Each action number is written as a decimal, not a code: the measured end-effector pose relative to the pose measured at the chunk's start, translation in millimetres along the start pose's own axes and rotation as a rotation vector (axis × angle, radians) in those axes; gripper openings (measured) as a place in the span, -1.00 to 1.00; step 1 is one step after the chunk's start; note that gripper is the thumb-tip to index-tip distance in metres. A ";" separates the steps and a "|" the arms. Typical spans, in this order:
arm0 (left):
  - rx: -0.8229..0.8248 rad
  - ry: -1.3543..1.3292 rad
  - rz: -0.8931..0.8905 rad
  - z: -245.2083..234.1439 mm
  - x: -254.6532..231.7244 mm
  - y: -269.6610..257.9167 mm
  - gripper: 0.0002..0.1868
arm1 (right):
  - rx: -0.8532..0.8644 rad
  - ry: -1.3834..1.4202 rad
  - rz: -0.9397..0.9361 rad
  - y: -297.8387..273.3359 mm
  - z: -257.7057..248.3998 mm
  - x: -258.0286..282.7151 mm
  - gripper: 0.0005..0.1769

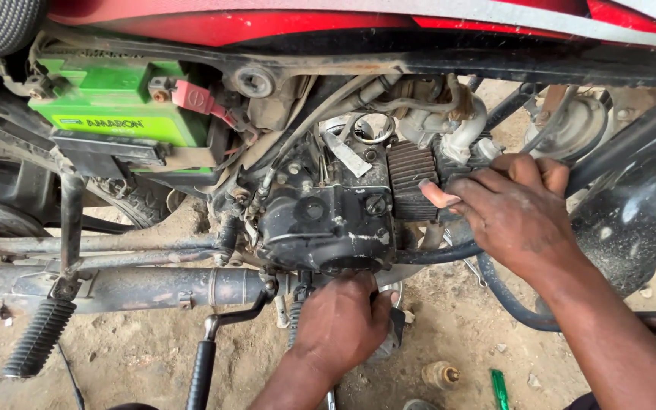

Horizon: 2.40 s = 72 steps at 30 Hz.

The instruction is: The recorder is shown cleaning a spark plug and adjusting motorcycle engine components using tools.

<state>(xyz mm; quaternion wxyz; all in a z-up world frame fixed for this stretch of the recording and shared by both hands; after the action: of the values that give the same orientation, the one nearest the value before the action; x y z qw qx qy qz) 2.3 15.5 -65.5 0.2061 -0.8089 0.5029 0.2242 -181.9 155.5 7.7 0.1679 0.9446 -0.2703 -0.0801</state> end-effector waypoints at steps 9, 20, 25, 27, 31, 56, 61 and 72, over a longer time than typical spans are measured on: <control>-0.005 0.009 0.000 -1.1 2.8 -1.9 -0.67 | -0.283 0.079 -0.151 -3.6 -7.7 -3.7 -0.69; 0.058 0.036 -0.011 -7.4 4.4 -2.6 -0.65 | -0.338 0.046 -0.129 3.4 17.3 -20.6 -0.77; 0.137 0.046 -0.022 -3.5 6.7 0.8 -0.68 | -0.555 0.175 -0.201 6.4 15.6 -18.6 -0.69; 0.123 0.045 -0.018 -4.6 5.6 -0.1 -0.68 | -0.482 0.246 -0.144 7.4 18.0 -12.6 -0.65; 0.036 0.011 -0.010 -5.0 7.5 -0.7 -0.70 | -0.293 -0.021 -0.187 9.2 19.2 -2.4 -0.66; 0.038 0.032 -0.042 1.2 0.6 -1.4 -0.69 | -0.372 -0.059 -0.194 9.2 -1.5 21.9 -0.75; -0.119 0.002 0.052 5.2 10.9 -2.7 -0.68 | -0.352 0.032 -0.086 10.1 7.3 14.5 -0.67; -0.112 0.015 0.054 14.4 4.9 4.3 -0.67 | -0.365 -0.181 -0.108 8.8 0.8 10.6 -0.73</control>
<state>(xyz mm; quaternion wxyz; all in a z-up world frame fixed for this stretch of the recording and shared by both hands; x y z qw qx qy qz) -1.9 18.3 -80.5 0.1507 -0.8069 0.5127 0.2515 -177.5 142.5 9.6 0.3067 0.9007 -0.2142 -0.2209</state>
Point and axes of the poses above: each hand's wrist, its own y-axis towards the middle knuckle, its own z-axis out of the palm, x = y × z, the point moved 2 cm from there along y, towards the middle knuckle, and after that the axes turned 10 degrees about y, right-handed, at the moved point
